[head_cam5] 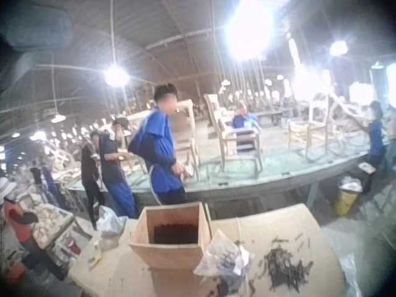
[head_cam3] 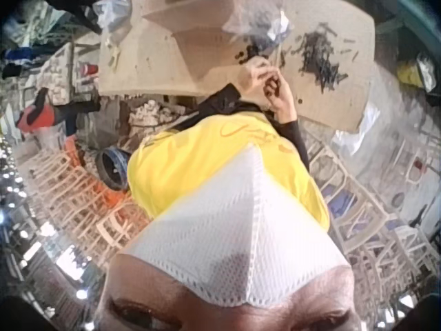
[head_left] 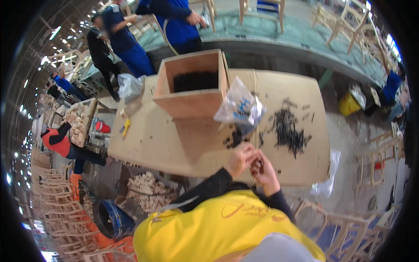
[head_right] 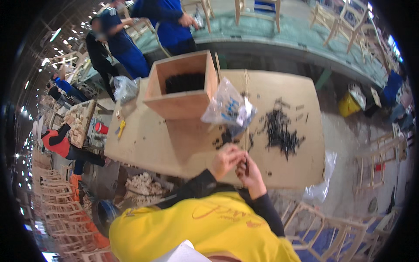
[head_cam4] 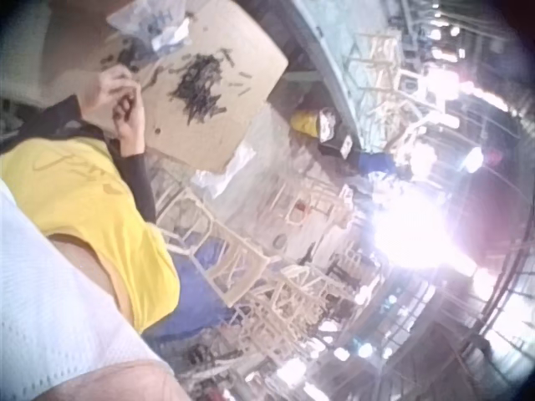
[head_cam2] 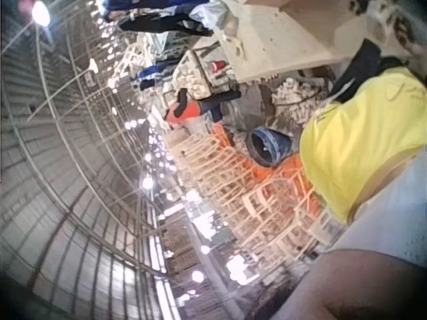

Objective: The person repeatedly picks up small black screws and washers from a table, threads the washers onto the screws, and places the assembled units into a wooden bin. The person continues this repetitive assembly throughout the clip.

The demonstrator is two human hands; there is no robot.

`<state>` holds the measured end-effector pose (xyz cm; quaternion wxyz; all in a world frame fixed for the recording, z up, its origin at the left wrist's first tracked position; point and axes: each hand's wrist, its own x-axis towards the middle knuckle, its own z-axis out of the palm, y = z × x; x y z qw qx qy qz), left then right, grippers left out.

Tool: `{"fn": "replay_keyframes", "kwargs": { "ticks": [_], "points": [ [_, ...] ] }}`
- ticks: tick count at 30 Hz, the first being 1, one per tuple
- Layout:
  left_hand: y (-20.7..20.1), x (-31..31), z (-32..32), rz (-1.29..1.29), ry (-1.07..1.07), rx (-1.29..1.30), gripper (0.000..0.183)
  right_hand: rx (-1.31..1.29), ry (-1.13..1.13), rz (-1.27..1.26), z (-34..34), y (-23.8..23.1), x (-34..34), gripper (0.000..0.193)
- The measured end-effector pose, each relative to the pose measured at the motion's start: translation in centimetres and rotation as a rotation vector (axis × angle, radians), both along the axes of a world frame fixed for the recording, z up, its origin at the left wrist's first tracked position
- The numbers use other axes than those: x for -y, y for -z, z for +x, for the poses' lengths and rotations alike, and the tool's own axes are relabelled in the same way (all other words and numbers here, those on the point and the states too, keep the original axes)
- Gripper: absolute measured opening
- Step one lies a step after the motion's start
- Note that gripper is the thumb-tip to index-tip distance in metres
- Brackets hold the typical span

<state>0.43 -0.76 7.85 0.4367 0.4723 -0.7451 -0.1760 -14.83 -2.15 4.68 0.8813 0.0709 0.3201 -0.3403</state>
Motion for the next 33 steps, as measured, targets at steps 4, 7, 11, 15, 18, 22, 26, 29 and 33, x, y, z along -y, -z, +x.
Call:
{"fn": "replay_keyframes", "kwargs": {
  "ticks": [4,7,11,15,18,22,26,29,33],
  "points": [
    [0.6,1.0,0.6,-0.119,-0.039,0.037,0.024,0.11,-0.05,-0.165,-0.1,-0.4,-0.1,0.025],
    [-0.6,1.4,0.7,0.073,-0.116,-0.192,0.012,0.053,-0.042,-0.203,0.0,-2.2,-0.2,0.019],
    [-2.8,3.5,2.5,0.077,-0.15,-0.211,0.011,0.0,-0.033,-0.251,-0.4,-1.4,-0.1,0.022],
    [-3.3,5.0,4.1,0.175,-0.07,-0.194,0.012,-0.079,-0.028,-0.304,-0.9,-0.1,-0.2,0.035],
    [-3.2,5.2,4.2,0.036,-0.034,0.087,0.014,-0.123,-0.002,-0.298,-0.9,0.5,-0.1,0.039],
    [-3.6,5.3,4.1,0.171,-0.056,-0.005,0.016,-0.182,0.042,-0.266,-1.1,-0.1,0.1,0.04],
    [-4.8,6.9,5.9,0.101,-0.06,0.017,0.013,-0.167,0.084,-0.251,-2.1,1.2,0.0,0.033],
    [-6.4,10.4,10.4,-0.084,-0.234,-0.046,0.014,-0.212,0.047,-0.277,-3.2,3.5,0.2,0.026],
    [-10.9,12.9,15.1,-0.361,-0.649,-0.075,0.022,-0.246,0.056,-0.276,-3.4,2.0,-0.2,0.018]
  ]
}}
